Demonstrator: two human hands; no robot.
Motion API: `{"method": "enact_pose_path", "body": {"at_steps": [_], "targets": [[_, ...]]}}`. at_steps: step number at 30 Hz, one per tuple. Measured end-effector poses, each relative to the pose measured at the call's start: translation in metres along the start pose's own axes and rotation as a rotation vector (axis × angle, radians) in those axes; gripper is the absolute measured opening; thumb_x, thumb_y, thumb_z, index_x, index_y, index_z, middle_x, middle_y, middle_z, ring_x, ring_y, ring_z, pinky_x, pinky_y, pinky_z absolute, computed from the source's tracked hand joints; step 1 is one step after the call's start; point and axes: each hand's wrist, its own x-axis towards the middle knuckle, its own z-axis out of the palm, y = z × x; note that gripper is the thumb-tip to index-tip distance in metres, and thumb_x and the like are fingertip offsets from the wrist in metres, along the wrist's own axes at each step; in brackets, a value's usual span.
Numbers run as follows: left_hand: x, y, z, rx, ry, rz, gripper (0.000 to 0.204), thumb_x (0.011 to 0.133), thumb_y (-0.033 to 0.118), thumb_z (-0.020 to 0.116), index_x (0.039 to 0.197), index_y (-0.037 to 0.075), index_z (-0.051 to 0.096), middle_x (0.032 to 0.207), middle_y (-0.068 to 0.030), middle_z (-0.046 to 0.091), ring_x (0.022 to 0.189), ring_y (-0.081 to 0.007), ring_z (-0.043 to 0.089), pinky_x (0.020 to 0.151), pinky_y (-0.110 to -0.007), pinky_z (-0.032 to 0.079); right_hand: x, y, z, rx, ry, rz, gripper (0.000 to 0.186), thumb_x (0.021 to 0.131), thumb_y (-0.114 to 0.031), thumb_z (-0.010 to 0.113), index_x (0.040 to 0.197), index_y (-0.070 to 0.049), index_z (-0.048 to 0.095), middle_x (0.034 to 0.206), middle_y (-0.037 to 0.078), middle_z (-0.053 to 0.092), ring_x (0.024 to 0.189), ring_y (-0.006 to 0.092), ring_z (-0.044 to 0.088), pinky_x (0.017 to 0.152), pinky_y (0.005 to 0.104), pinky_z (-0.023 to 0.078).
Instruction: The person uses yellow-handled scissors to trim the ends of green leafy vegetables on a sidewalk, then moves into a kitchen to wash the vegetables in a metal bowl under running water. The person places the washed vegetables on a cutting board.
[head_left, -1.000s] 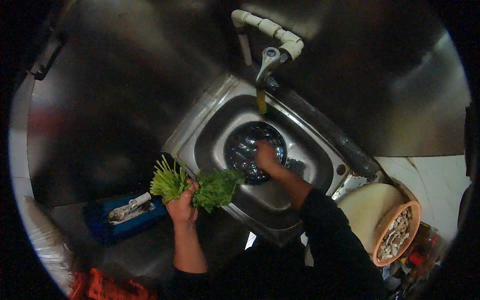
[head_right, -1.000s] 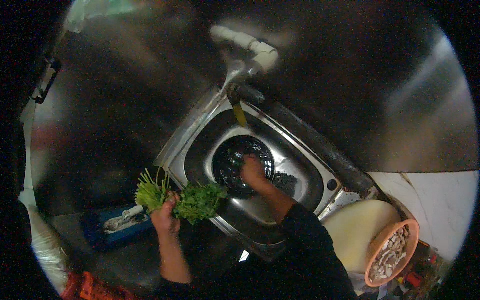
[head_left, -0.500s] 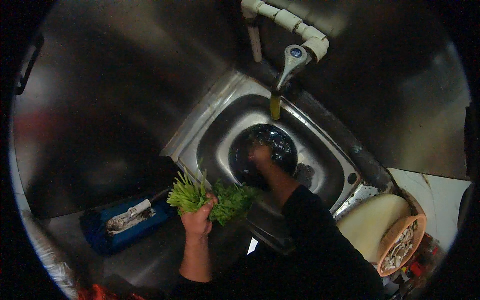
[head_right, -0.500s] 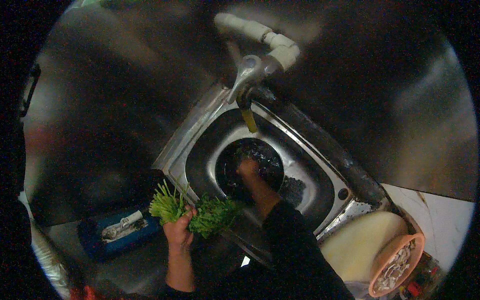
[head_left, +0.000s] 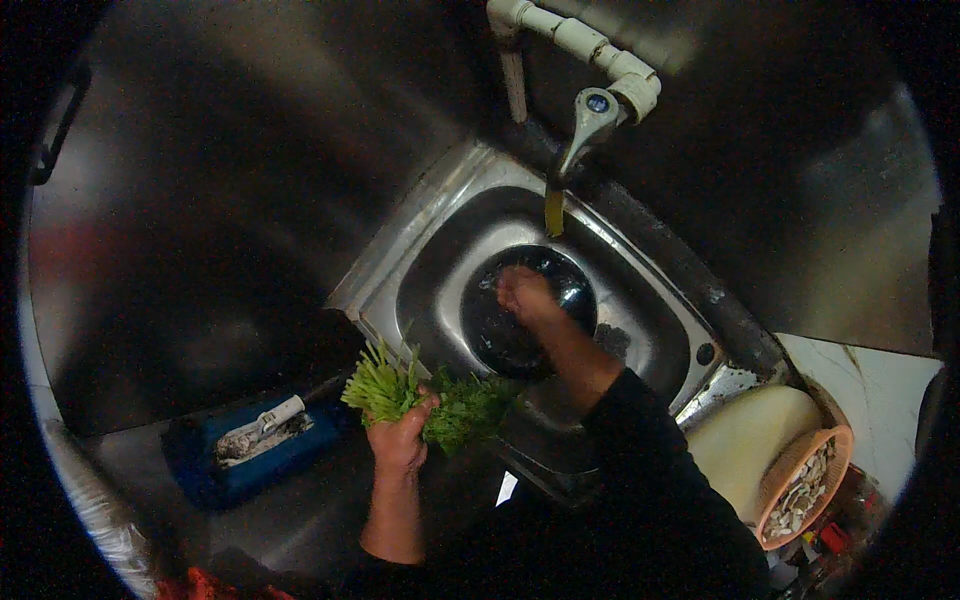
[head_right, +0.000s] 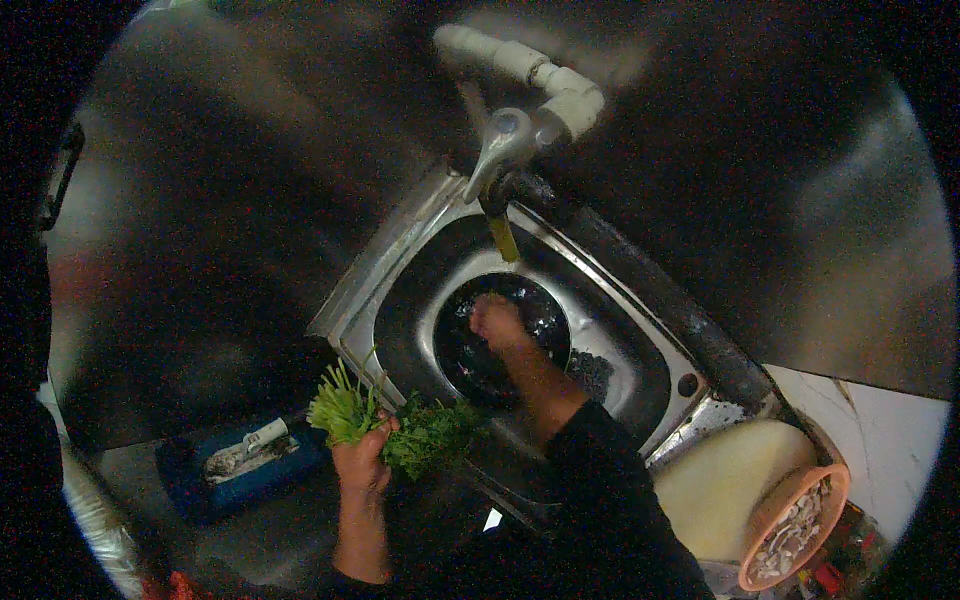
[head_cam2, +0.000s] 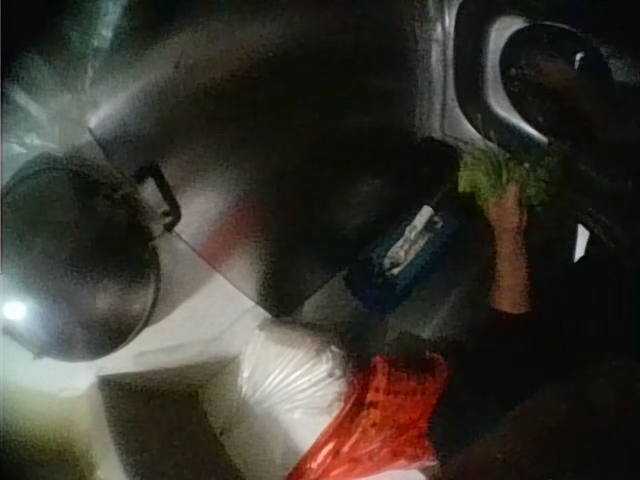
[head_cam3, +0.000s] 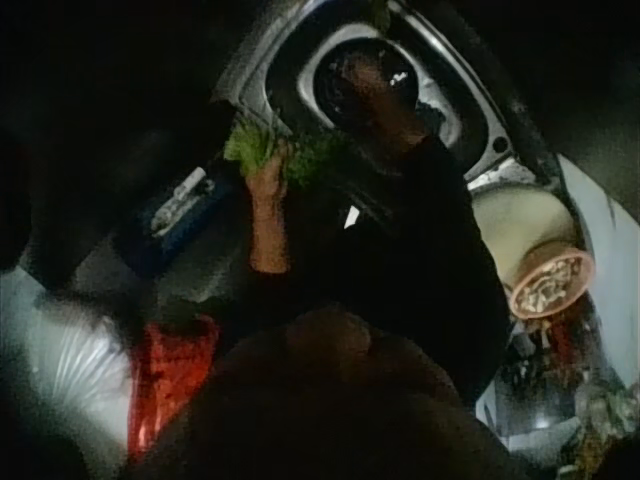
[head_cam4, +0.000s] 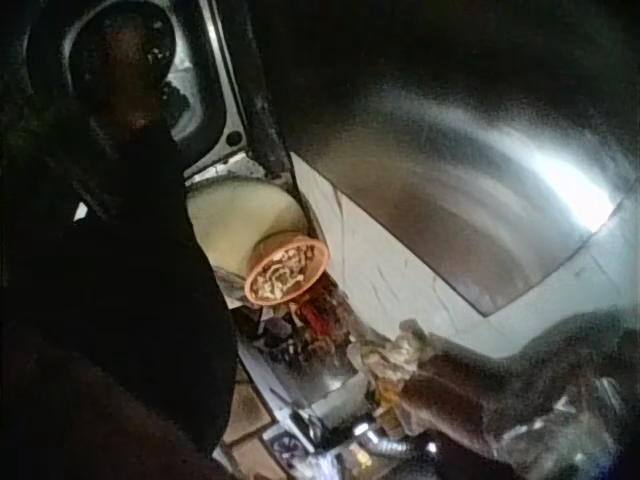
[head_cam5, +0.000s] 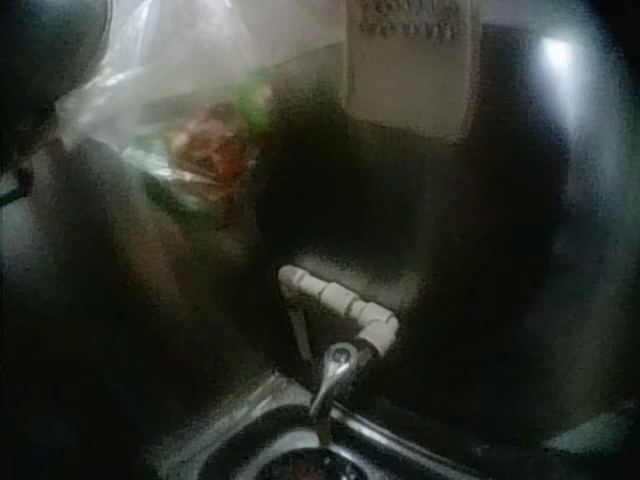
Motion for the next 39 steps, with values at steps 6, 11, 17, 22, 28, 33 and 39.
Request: {"method": "enact_pose_path", "body": {"at_steps": [6,11,17,22,28,33,39], "targets": [[0.009,-0.019,0.002,0.044,0.019,-0.14,0.041,0.074,-0.009,0.064,0.113,0.0,0.054,0.101,-0.0088,0.061,0.091,-0.0197,0.06,0.08,-0.033,0.052,-0.137,-0.014,0.059,-0.496,-0.113,-0.322,0.014,0.092,-0.017,0.055,0.09,-0.003,0.058,0.078,0.006,0.058,0.069,0.0178,0.057,0.061,0.0327,0.048],[0.006,-0.035,0.011,-0.018,-0.023,-0.172,0.043,0.077,-0.004,0.068,0.117,0.001,0.054,0.105,-0.0078,0.061,0.095,-0.0188,0.06,0.084,-0.032,0.05,-0.195,-0.004,0.102,-0.996,-0.028,-0.565,0.016,0.089,-0.013,0.053,0.098,-0.001,0.058,0.085,0.016,0.059,0.08,0.034,0.059,0.071,0.0424,0.048],[-0.002,-0.037,0.014,0.02,-0.039,-0.156,0.044,0.079,-0.002,0.069,0.121,0.0,0.053,0.11,-0.0073,0.06,0.097,-0.0188,0.06,0.086,-0.032,0.048,-0.213,-0.006,0.11,-1.014,-0.124,-0.757,0.02,0.081,-0.003,0.049,0.099,0.0,0.057,0.099,0.02,0.056,0.09,0.0402,0.054,0.079,0.0451,0.044],[-0.005,-0.031,0.015,-0.065,-0.028,-0.182,0.041,0.08,-0.001,0.068,0.118,-0.001,0.054,0.109,-0.0079,0.061,0.096,-0.0193,0.06,0.086,-0.032,0.048,-0.231,-0.008,0.115,-0.87,-0.086,-0.833,0.038,0.079,0.0,0.051,0.117,0.006,0.053,0.106,0.021,0.051,0.096,0.038,0.049,0.086,0.0439,0.041],[-0.008,-0.034,0.012,-0.086,-0.065,-0.206,0.038,0.082,0.0,0.065,0.118,-0.002,0.055,0.109,-0.0088,0.062,0.097,-0.0204,0.06,0.086,-0.032,0.048,-0.246,-0.007,0.114,-0.856,-0.008,-0.806,0.04,0.084,-0.002,0.052,0.123,0.006,0.052,0.108,0.019,0.051,0.097,0.0353,0.048,0.088,0.0418,0.04],[-0.013,-0.042,0.009,-0.089,-0.063,-0.244,0.036,0.084,0.0,0.063,0.118,-0.001,0.055,0.11,-0.0092,0.061,0.1,-0.0201,0.059,0.087,-0.031,0.047,-0.254,-0.004,0.108,-0.777,0.016,-0.832,0.037,0.083,-0.002,0.055,0.119,0.004,0.056,0.104,0.017,0.053,0.096,0.0347,0.048,0.087,0.0415,0.04],[-0.017,-0.044,0.01,-0.124,-0.086,-0.235,0.038,0.083,0.0,0.062,0.12,-0.002,0.052,0.11,-0.0109,0.06,0.098,-0.0222,0.06,0.085,-0.034,0.049,-0.26,0.001,0.106,-0.898,0.046,-0.881,0.037,0.08,-0.002,0.057,0.117,0.001,0.059,0.105,0.015,0.055,0.097,0.0325,0.05,0.086,0.0404,0.04]]}}
